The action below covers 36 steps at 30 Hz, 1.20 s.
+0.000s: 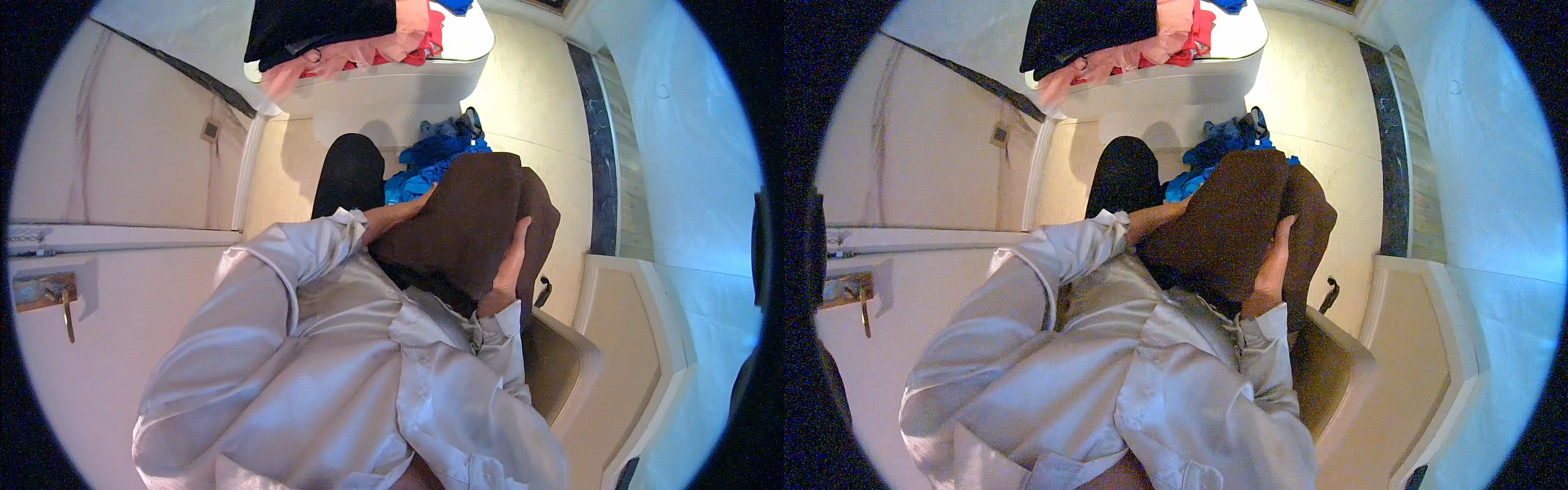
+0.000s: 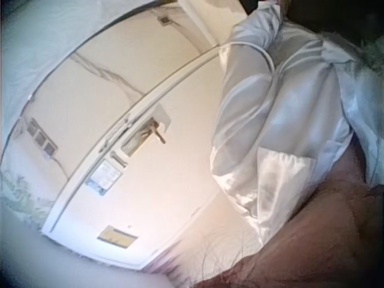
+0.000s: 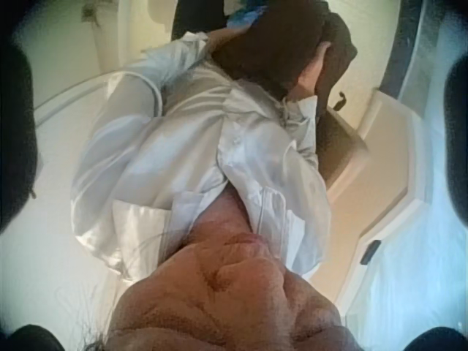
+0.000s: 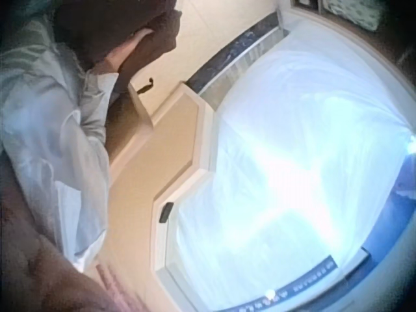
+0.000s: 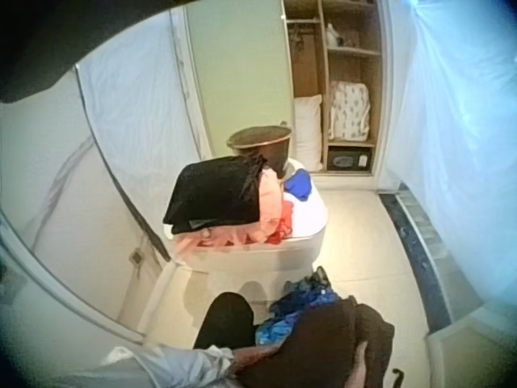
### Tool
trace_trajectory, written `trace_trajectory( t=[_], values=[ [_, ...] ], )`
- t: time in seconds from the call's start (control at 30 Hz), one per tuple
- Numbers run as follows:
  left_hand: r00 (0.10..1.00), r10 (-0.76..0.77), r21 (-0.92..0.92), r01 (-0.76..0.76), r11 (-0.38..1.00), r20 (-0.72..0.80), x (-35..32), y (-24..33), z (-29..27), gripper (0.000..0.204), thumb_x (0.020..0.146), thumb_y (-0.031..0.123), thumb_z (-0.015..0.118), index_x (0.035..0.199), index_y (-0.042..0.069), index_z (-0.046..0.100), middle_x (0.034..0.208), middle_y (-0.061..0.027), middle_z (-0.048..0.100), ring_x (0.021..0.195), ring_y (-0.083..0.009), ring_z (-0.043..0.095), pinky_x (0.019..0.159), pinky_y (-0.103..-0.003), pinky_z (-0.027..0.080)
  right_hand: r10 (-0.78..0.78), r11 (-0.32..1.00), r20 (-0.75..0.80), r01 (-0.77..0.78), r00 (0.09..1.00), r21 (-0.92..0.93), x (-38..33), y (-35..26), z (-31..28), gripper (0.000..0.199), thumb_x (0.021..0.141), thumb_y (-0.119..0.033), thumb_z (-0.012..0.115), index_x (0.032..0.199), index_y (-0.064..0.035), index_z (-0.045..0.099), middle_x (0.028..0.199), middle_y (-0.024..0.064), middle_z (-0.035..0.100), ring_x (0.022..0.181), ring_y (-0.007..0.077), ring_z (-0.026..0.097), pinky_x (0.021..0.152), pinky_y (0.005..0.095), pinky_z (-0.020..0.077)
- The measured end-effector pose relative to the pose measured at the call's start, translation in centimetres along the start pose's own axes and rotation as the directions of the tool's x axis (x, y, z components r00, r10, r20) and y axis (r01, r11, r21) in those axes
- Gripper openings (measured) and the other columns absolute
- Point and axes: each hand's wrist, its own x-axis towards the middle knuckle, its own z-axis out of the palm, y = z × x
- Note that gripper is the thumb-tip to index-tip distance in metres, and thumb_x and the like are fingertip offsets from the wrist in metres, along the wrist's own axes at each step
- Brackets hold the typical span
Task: The person sits on the floor and folds a brown garment, smoothing and aligning edges before placing it on a nearby white surface. They then pick up a blue garment, fold it neatly, and place it on top of the brown garment.
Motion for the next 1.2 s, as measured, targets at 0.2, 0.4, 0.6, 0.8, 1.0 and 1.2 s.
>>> trace_trajectory(
  t=[0.2,0.4,0.6,0.8,1.0,1.2],
  values=[
    [0.999,-0.03,-0.3,0.016,0.954,-0.045,0.7,0.2,3.7,0.054,0.098,0.038,0.055,0.142,0.008,0.047,0.139,-0.0113,0.055,0.119,-0.0275,0.058,0.105,-0.045,0.046,-0.177,0.981,-0.067,0.171,0.982,-0.092,0.0,-0.9,-1.1,0.072,0.098,-0.058,0.048,0.146,-0.005,0.042,0.146,0.0096,0.048,0.128,0.0302,0.05,0.11,0.0432,0.0398],
    [0.998,-0.032,-0.407,0.005,0.913,-0.06,-1.1,0.6,4.7,0.049,0.099,0.031,0.056,0.141,0.006,0.048,0.136,-0.0113,0.058,0.117,-0.0277,0.06,0.106,-0.045,0.046,-0.126,0.991,-0.027,0.127,0.992,0.039,-0.2,-1.4,-2.2,0.071,0.097,-0.055,0.052,0.147,-0.006,0.041,0.148,0.0094,0.047,0.131,0.0302,0.048,0.111,0.0442,0.0384],
    [0.99,0.115,-0.454,-0.14,0.88,-0.082,-6.1,3.4,1.6,0.049,0.089,0.016,0.07,0.134,0.006,0.052,0.125,-0.0153,0.064,0.107,-0.0315,0.066,0.092,-0.047,0.055,0.018,0.997,-0.037,-0.015,0.999,0.08,-2.0,-1.7,0.4,0.07,0.097,-0.053,0.055,0.146,-0.0059,0.042,0.146,0.0094,0.048,0.127,0.0303,0.05,0.109,0.0441,0.0411],
    [0.881,0.429,-0.319,-0.473,0.821,-0.2,-12.2,5.6,4.7,0.053,0.083,-0.007,0.067,0.133,0.004,0.052,0.12,-0.0149,0.065,0.105,-0.0302,0.067,0.092,-0.045,0.057,0.13,0.991,0.047,-0.129,0.99,-0.017,-2.8,-0.7,2.7,0.068,0.097,-0.05,0.055,0.145,-0.0041,0.041,0.146,0.01,0.048,0.127,0.0285,0.05,0.11,0.0407,0.0412],
    [0.708,0.612,0.045,-0.641,0.766,-0.352,-15.6,9.2,1.3,0.054,0.08,-0.007,0.072,0.131,0.004,0.056,0.118,-0.0128,0.067,0.099,-0.0268,0.068,0.087,-0.039,0.057,0.271,0.952,0.267,-0.299,0.925,0.07,-1.0,1.4,2.7,0.061,0.098,-0.044,0.057,0.143,-0.0032,0.045,0.146,0.0103,0.048,0.128,0.0266,0.05,0.109,0.0385,0.0421],
    [0.745,0.488,0.006,-0.545,0.838,-0.455,-14.4,7.2,-2.1,0.042,0.082,0.006,0.077,0.12,-0.002,0.059,0.105,-0.0134,0.069,0.087,-0.0232,0.069,0.076,-0.034,0.058,0.263,0.964,0.195,-0.266,0.945,-0.01,-0.2,2.6,3.6,0.05,0.094,-0.026,0.067,0.136,-0.0015,0.053,0.135,0.0114,0.059,0.118,0.0271,0.06,0.102,0.0409,0.0492]
  ],
)
